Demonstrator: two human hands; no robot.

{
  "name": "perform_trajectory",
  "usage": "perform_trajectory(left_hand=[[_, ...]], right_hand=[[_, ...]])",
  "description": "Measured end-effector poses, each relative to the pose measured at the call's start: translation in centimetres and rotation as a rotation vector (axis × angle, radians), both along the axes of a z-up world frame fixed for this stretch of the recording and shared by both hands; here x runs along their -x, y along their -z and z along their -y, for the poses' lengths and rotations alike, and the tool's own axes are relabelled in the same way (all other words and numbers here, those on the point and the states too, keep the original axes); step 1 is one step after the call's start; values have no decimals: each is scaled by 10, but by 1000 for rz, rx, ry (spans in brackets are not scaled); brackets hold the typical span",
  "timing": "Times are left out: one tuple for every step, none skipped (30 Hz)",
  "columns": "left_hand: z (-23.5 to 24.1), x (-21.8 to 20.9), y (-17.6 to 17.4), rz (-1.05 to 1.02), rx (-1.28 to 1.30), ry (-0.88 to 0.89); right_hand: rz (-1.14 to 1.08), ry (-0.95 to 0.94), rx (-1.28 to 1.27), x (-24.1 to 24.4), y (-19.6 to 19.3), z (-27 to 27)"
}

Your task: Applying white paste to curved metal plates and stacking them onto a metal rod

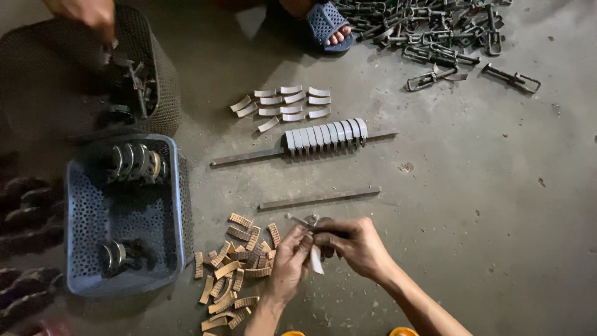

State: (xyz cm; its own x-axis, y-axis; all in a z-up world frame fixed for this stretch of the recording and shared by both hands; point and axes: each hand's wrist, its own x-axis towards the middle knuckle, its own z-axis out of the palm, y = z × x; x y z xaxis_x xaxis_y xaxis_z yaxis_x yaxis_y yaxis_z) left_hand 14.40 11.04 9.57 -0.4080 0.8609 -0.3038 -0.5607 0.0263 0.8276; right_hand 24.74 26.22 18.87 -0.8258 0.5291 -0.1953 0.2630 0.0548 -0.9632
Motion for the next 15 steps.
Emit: perform_trajectory(left_hand=[[-3,-2,3,115,-47,-81],[-6,-5,6,230,-93,-163],[-3,-9,2,230,-94,-164],[-1,-13,-2,-180,-101,-198],[1,-18,-5,-589,-104,-229],[3,-21,-6,-587,-102,-227],[5,-24,-7,-599,-103,-274],[6,-26,-7,-612,-106,-321],[6,-25,-7,-611,-105,-320],[5,-24,-8,-738,-83,-356],[5,-22,-9,-866,-60,-393],[5,-20,-9,-865,-58,-392],[5,-17,-9,-886,-44,-389],[4,-14,-9,-908,-31,-388],[6,-10,-7,-908,-30,-389]], right_hand=[[39,52,60,2,1,0],[79,103,120,3,2,0],[79,102,120,1,6,-1],[99,196,130,-1,10,-3],[119,290,139,-3,14,-4],[122,292,141,-5,14,-4],[110,310,89,-8,14,-4],[97,328,36,-9,14,-4],[98,330,37,-9,14,-3],[96,345,79,-9,14,-2],[94,361,121,-9,14,-1],[96,361,122,-10,13,-1],[89,368,125,-11,13,-1],[82,373,126,-11,11,-2],[81,371,126,-14,12,-1]])
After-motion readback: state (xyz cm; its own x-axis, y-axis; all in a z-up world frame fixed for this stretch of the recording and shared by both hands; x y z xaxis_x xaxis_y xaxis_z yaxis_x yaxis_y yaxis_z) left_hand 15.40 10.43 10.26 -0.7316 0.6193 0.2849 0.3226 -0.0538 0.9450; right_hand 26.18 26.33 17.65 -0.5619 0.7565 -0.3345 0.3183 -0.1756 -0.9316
